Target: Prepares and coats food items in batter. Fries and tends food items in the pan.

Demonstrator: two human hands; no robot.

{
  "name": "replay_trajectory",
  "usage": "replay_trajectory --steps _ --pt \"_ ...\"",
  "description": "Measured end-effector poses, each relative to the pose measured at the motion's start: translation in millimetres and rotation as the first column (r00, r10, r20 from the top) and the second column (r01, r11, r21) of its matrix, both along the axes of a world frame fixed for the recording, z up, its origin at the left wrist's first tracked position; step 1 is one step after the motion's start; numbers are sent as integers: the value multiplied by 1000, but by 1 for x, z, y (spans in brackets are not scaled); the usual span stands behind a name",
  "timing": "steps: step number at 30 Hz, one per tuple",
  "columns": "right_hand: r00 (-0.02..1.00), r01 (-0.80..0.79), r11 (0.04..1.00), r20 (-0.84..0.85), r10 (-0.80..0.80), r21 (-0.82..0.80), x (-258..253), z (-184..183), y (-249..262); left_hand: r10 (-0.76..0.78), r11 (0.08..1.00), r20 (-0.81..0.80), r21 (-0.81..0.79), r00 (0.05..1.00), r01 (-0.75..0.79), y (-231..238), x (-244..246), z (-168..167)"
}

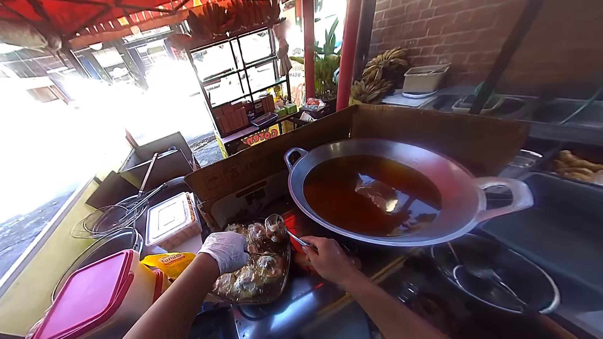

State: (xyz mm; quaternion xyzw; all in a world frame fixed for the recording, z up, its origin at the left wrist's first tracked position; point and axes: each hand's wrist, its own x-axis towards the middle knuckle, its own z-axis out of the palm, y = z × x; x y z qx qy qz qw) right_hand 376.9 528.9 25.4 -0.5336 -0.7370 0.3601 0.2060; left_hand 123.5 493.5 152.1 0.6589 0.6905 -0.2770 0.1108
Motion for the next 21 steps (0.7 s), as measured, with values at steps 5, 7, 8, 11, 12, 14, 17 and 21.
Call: replay_trajectory --steps 5,7,8,11,12,14,17,21 --pt "997 -44 994 71 37 96 1 2 -1 147 988 31 52 989 -149 -18 -4 5" --pt "993 -63 992 111 51 111 0 3 -1 183 980 27 74 983 -184 -19 -3 -2" --pt "991 -70 990 124 55 119 0 4 -1 194 977 23 80 981 -195 -18 -2 -5" --pt "982 -99 984 171 73 147 -2 3 -4 207 977 15 51 978 -207 -15 1 -14" --pt "979 -113 981 186 83 159 -2 3 -5 205 978 14 36 979 -205 -14 1 -16" --pt "975 -133 970 202 92 203 -1 1 -7 198 980 16 13 980 -198 -15 -1 -17" --pt "970 -145 956 228 86 256 1 -4 -11 192 981 39 24 981 -193 -22 -7 -7" --pt "970 -131 950 237 63 284 5 -13 -15 190 970 148 122 971 -208 -37 -18 8"
